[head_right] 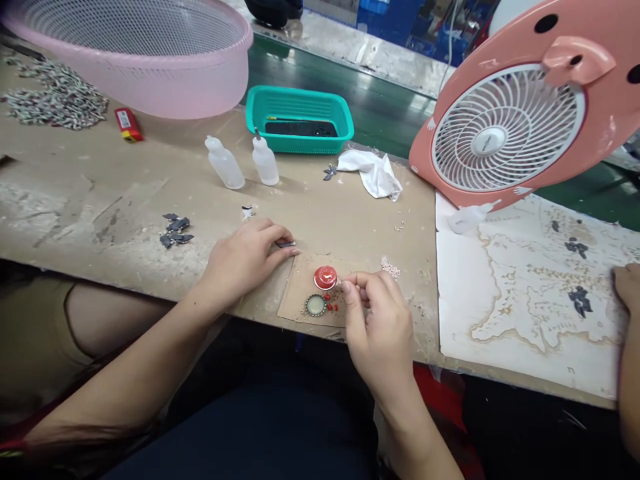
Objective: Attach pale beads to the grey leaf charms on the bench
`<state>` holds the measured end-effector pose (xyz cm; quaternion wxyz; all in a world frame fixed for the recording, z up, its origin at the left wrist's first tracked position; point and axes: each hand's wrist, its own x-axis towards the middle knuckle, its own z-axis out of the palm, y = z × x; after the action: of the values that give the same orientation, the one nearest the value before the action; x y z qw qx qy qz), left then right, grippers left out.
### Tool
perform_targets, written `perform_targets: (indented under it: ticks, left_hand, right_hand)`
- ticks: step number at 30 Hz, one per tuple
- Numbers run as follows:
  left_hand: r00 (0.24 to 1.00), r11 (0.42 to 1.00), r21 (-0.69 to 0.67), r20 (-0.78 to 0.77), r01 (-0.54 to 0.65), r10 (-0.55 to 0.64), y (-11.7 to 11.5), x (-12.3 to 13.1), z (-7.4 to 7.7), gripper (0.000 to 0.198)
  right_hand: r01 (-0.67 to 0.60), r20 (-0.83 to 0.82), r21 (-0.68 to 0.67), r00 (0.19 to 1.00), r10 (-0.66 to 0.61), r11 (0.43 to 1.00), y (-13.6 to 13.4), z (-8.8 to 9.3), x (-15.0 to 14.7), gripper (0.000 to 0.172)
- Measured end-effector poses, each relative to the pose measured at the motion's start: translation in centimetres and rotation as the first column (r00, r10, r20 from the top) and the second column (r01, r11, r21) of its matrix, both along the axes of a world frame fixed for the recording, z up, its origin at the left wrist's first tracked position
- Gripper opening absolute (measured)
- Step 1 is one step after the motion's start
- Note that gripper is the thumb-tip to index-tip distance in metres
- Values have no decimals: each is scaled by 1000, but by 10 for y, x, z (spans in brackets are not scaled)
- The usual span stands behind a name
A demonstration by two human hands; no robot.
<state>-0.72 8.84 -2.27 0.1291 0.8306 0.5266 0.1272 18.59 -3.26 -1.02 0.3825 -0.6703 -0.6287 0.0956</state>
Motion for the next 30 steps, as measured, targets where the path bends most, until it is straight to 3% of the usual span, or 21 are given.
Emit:
perform_targets:
  ticks: [6, 10, 12, 15, 19, 30]
  left_hand:
    - [999, 999, 9, -1, 36, -36, 1, -4, -4, 16]
    - [976, 999, -34, 216, 27, -19, -3, -19, -9, 17]
    - [924, 996, -85, 382, 3, 30, -7, -27, -11, 16]
    - [779, 970, -242, 601, -35, 178, -16, -36, -11, 22]
    - [579, 908, -418, 748, 35, 322, -28, -44, -9, 31]
    - [423, 856, -495, 814, 147, 399, -39, -51, -14, 24]
  right_hand:
    - [-14, 40, -119, 999, 18, 993, 11, 1, -2, 17]
    - [-18, 84, -166, 996, 32, 986, 16, 3, -5, 18]
    - [-17, 115, -188, 993, 39, 982, 19, 4, -6, 18]
    - [-11, 172, -206, 984, 47, 978, 23, 5, -7, 18]
    - [4, 242, -202, 969, 46, 979, 25, 5, -8, 17]
    - [16, 339, -189, 940, 50, 982, 28, 6, -10, 16]
